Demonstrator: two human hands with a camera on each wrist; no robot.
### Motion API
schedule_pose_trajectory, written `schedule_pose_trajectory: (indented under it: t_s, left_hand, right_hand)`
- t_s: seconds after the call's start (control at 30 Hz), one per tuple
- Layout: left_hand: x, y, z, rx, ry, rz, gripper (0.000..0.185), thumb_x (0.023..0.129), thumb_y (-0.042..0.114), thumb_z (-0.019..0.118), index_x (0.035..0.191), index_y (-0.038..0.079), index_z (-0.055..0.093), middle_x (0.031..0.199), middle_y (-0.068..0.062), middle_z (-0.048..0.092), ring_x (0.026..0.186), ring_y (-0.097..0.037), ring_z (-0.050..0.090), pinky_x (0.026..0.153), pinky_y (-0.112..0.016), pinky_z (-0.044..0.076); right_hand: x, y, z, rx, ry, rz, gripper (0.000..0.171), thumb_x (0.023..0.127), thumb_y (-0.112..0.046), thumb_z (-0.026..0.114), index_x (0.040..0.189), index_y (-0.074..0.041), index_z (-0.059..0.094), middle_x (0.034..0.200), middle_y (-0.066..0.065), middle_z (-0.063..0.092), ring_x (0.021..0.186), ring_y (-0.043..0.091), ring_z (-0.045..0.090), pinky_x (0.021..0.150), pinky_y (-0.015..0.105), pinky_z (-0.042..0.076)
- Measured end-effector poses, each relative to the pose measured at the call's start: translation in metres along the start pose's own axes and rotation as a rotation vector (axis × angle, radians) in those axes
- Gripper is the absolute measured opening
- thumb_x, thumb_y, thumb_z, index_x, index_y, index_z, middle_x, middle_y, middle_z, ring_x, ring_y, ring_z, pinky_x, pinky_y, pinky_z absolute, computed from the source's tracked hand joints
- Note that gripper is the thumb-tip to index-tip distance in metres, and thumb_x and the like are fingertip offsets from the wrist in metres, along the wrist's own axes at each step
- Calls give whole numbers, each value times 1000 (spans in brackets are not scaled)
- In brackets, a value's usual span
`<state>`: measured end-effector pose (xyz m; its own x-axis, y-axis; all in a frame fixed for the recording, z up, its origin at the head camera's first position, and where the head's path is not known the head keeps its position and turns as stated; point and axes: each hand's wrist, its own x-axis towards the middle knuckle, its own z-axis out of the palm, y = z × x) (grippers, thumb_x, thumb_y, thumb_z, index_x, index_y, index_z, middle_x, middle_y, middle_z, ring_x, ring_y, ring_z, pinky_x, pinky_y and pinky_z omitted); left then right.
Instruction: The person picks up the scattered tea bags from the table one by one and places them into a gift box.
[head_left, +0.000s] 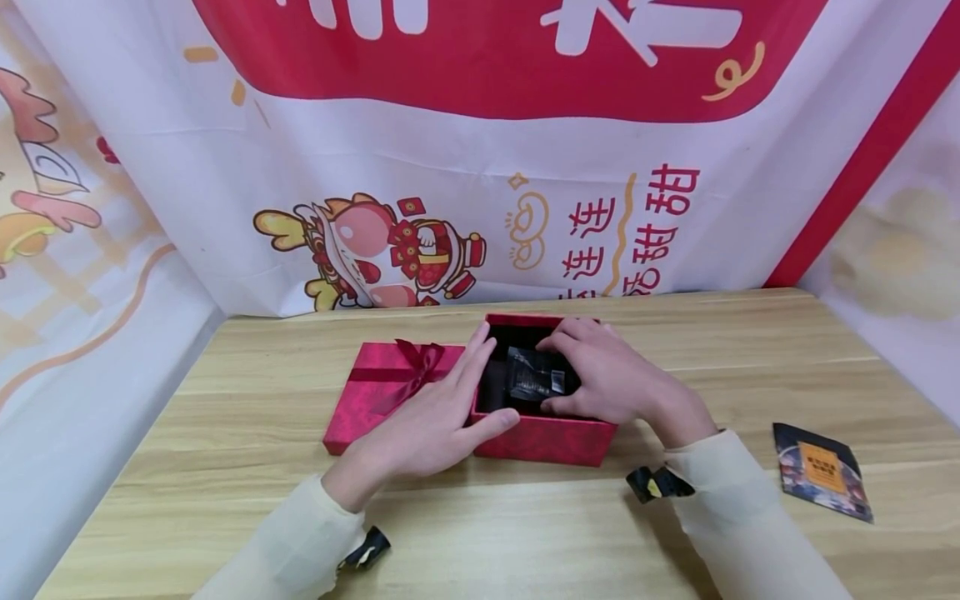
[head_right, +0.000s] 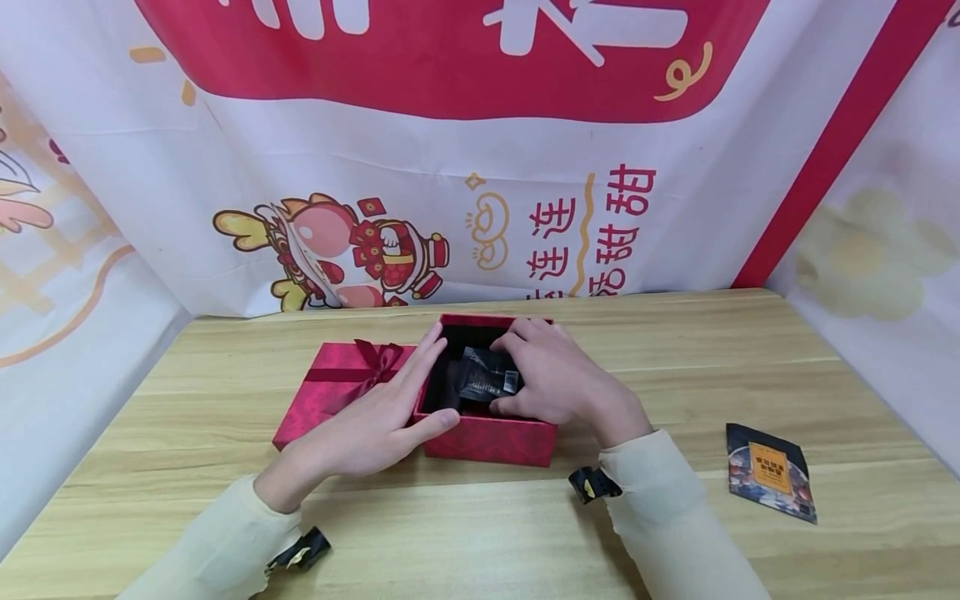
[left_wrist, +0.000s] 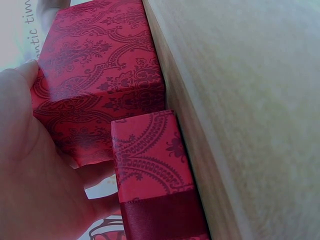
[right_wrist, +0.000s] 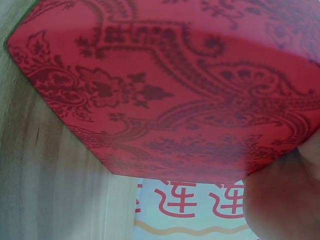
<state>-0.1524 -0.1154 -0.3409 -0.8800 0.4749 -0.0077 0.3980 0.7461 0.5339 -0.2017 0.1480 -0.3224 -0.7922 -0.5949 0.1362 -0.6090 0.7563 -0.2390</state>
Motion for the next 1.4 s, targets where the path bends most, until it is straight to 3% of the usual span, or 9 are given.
schedule_pose_trajectory:
  t_s: [0.2,0.33,0.6,0.8,1.03,1.13,1.27,1.4]
  left_hand:
    - [1,0,0,-1,-6,-1,94,101,76,46,171,37,-4,174,31,-19,159,-25,37,121,-55,44]
    - [1,-1,0,-5,-5,-7,93,102,74,48,169,41,-6,173,31,-18,159,-23,36,120,-56,45]
    - [-1,-1,-1,-14,-11,-18,94,100,77,47,168,44,-9,173,31,-19,159,-24,38,119,-57,46]
    - [0,-1,0,-12,-5,-3,94,100,79,45,169,42,-7,174,30,-19,159,-24,37,118,-56,47]
    - [1,1,1,-10,-6,-4,94,101,74,48,169,41,-7,173,31,-19,160,-25,36,117,-56,48]
    - [1,1,1,-11,-5,-5,94,101,74,49,169,42,-7,173,31,-19,160,-25,36,117,-56,48]
    - [1,1,1,-7,-5,-4,94,100,76,47,169,43,-8,173,31,-19,160,-25,35,119,-56,46]
    - [1,1,1,-7,-6,-6,95,100,78,46,169,42,-7,174,30,-19,160,-26,35,120,-56,45]
  right_hand:
    - [0,0,-1,-6,-13,7,75,81,-48,89,140,-7,66,137,7,63,131,28,54,113,52,42]
    - [-1,2,-1,56,0,30,73,83,-49,87,141,-11,65,144,8,61,136,29,52,118,55,41]
    - [-13,9,-3,209,158,63,55,93,-43,80,137,-15,65,144,8,56,134,29,54,116,58,47]
    - [-37,26,-11,272,272,103,54,96,-39,79,140,-13,62,143,8,58,136,30,54,114,63,45]
    - [-79,55,-18,255,291,169,61,96,-35,80,148,-12,57,139,12,60,127,34,55,103,66,48]
    - [-97,69,-20,232,299,190,62,95,-32,82,147,-12,57,137,12,60,123,33,56,100,58,49]
    - [-119,88,-22,235,293,219,64,91,-28,86,147,-13,57,139,11,61,121,31,57,98,31,44]
    - [-139,103,-23,264,283,269,66,90,-26,87,148,-17,57,142,9,62,121,12,56,92,9,39]
